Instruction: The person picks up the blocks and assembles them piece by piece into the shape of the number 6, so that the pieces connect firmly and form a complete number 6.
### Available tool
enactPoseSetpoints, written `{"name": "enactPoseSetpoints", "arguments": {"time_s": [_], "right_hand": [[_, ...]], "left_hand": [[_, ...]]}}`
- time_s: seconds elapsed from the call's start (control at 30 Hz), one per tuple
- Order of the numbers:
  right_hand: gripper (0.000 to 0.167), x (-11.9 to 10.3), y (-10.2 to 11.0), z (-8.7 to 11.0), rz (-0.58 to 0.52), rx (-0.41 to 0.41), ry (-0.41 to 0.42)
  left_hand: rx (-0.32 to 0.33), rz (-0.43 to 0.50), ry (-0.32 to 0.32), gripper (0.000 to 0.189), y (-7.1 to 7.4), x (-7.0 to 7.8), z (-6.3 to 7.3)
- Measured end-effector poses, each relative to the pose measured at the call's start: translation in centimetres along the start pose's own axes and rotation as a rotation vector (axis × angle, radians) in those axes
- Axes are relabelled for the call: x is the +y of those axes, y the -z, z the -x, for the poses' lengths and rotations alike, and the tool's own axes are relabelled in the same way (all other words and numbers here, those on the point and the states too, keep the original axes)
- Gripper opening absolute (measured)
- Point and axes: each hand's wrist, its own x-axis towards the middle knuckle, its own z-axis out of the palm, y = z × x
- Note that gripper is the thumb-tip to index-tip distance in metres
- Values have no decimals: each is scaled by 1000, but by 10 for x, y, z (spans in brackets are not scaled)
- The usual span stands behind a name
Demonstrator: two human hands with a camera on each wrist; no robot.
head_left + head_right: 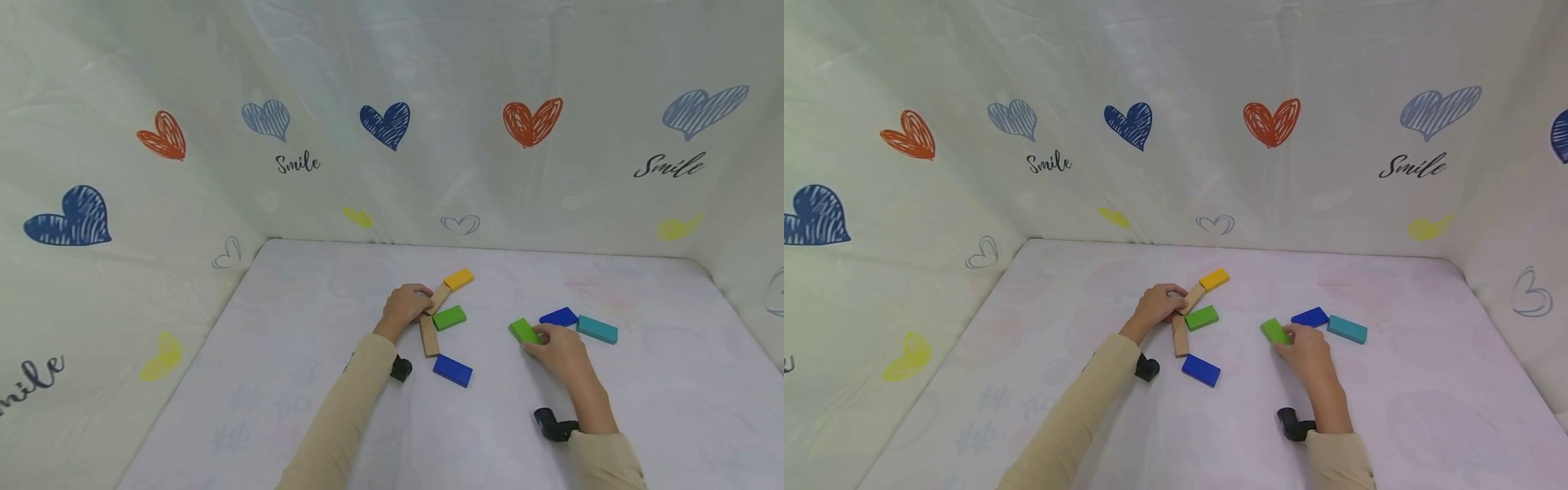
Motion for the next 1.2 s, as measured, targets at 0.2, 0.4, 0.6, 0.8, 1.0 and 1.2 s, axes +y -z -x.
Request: {"name": "enactPoseSetpoints", "arguments": {"time_s": [0.2, 0.4, 0.6, 0.8, 1.0, 1.2], "right_hand": [[49, -8, -4, -7, -8, -2, 9], [50, -15, -6, -13, -29, -12, 21], [49, -21, -10, -18, -53, -26, 37], [46, -25, -14, -24, -82, -36, 60], [42, -30, -17, -30, -85, -26, 130], [41, -32, -21, -38, -92, -32, 158]], "left_hand": [[-4, 5, -4, 22, 0, 1, 0], [-6, 9, -12, 22, 1, 1, 1], [-5, 6, -11, 22, 1, 1, 1], [2, 0, -17, 21, 1, 0, 1], [-1, 1, -16, 22, 1, 1, 1], [-2, -2, -11, 22, 1, 1, 1]]}}
